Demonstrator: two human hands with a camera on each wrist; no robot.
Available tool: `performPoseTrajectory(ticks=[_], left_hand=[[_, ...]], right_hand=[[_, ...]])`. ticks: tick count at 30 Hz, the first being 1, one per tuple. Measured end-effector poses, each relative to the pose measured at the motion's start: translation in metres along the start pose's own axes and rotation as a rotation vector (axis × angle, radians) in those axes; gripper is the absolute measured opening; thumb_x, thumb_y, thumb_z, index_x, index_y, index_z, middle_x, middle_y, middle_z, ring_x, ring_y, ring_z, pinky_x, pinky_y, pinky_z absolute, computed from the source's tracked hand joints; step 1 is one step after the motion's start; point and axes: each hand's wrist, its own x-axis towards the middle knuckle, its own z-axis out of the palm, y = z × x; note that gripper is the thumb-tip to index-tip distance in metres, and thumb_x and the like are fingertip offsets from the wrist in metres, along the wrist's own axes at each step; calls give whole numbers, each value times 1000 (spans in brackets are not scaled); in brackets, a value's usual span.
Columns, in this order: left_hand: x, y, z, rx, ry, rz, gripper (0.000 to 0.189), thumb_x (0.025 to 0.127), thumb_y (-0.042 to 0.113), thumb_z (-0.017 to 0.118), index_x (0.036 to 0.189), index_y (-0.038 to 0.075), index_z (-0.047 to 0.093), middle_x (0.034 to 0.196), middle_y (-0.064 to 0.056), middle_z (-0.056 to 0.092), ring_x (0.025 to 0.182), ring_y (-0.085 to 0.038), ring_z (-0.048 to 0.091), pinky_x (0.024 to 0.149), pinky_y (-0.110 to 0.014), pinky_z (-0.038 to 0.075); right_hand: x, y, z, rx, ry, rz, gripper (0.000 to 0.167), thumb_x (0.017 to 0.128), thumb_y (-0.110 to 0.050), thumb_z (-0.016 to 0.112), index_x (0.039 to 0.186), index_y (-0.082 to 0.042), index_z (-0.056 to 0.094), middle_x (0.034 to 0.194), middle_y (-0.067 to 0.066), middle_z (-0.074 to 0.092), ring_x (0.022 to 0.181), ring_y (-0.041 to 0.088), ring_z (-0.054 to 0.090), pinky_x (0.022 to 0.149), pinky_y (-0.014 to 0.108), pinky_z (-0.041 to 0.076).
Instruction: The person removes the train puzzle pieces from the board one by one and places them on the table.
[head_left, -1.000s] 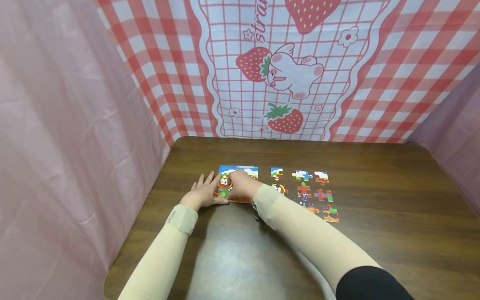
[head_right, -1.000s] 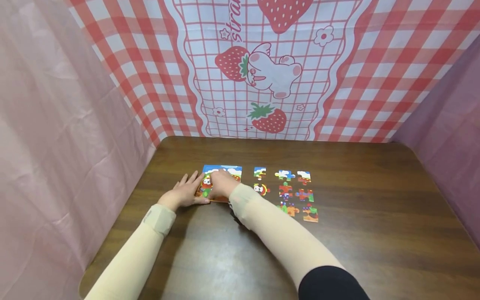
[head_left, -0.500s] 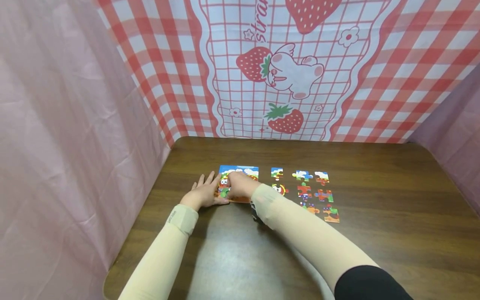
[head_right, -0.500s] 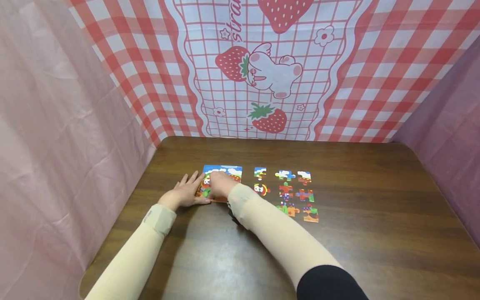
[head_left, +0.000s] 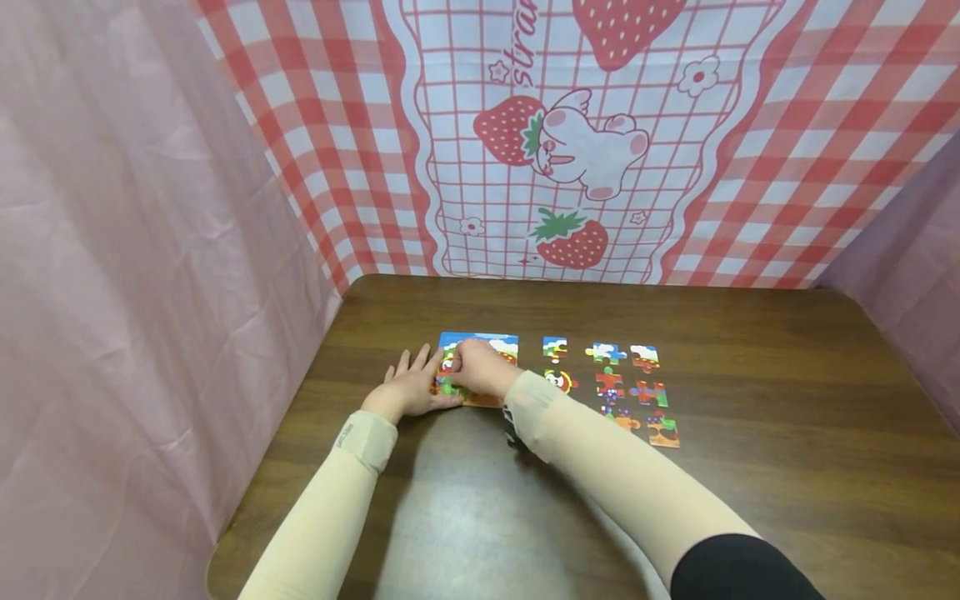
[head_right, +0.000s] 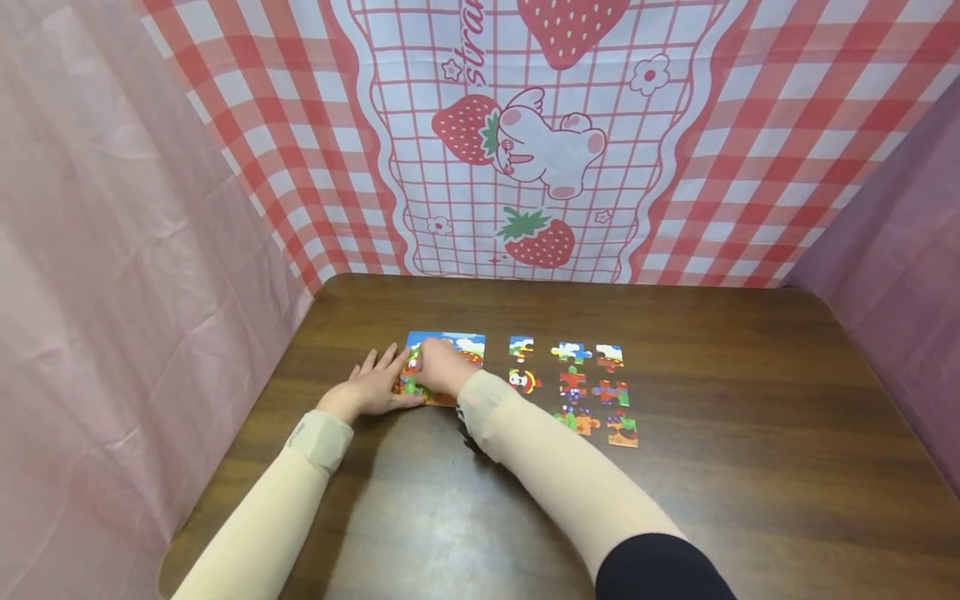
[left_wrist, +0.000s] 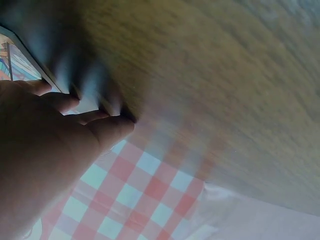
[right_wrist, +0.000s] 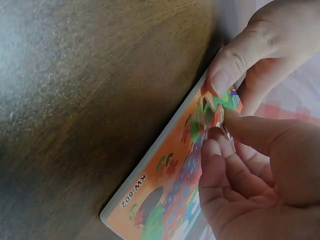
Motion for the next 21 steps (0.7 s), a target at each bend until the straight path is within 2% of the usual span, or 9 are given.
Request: performPoseTrajectory(ticks=[4,8,11,16,21], left_hand=[[1,-1,2,-12,9,2,101,93,70,56,166,20,7,169,-15,1,150,-48,-2,115,-67,9],[1,0,2,-19,11,-9,103,92,70,58,166,21,7,169,-14,1,150,-48,-2,115,-67,9],[1,0,1,-22,9,-17,104,92,70,59,166,22,5,169,-13,0,150,-47,-2,115,-67,8],[3,-1,3,-18,7,-25,105,91,72,57,166,23,2,169,-13,-1,150,-47,-4,116,-66,6],[3,-2,5,-1,12,-27,104,92,72,56,166,22,4,169,-13,-1,150,-46,-3,116,-65,8]], right_hand=[[1,4,2,93,8,19,10,85,-3,78,87,-5,69,76,0,66,68,14,61,61,26,51],[-3,6,-3,151,37,22,13,85,-5,80,94,-2,70,78,0,68,71,14,64,64,27,53],[-10,8,-11,144,50,2,8,90,-10,78,90,-5,72,79,0,68,70,15,63,64,28,52],[-27,16,-31,258,21,7,10,96,-13,71,89,-6,72,79,7,69,67,21,64,60,31,52],[-46,28,-50,287,56,20,10,97,-14,69,90,-7,71,79,4,67,66,16,57,61,31,49]])
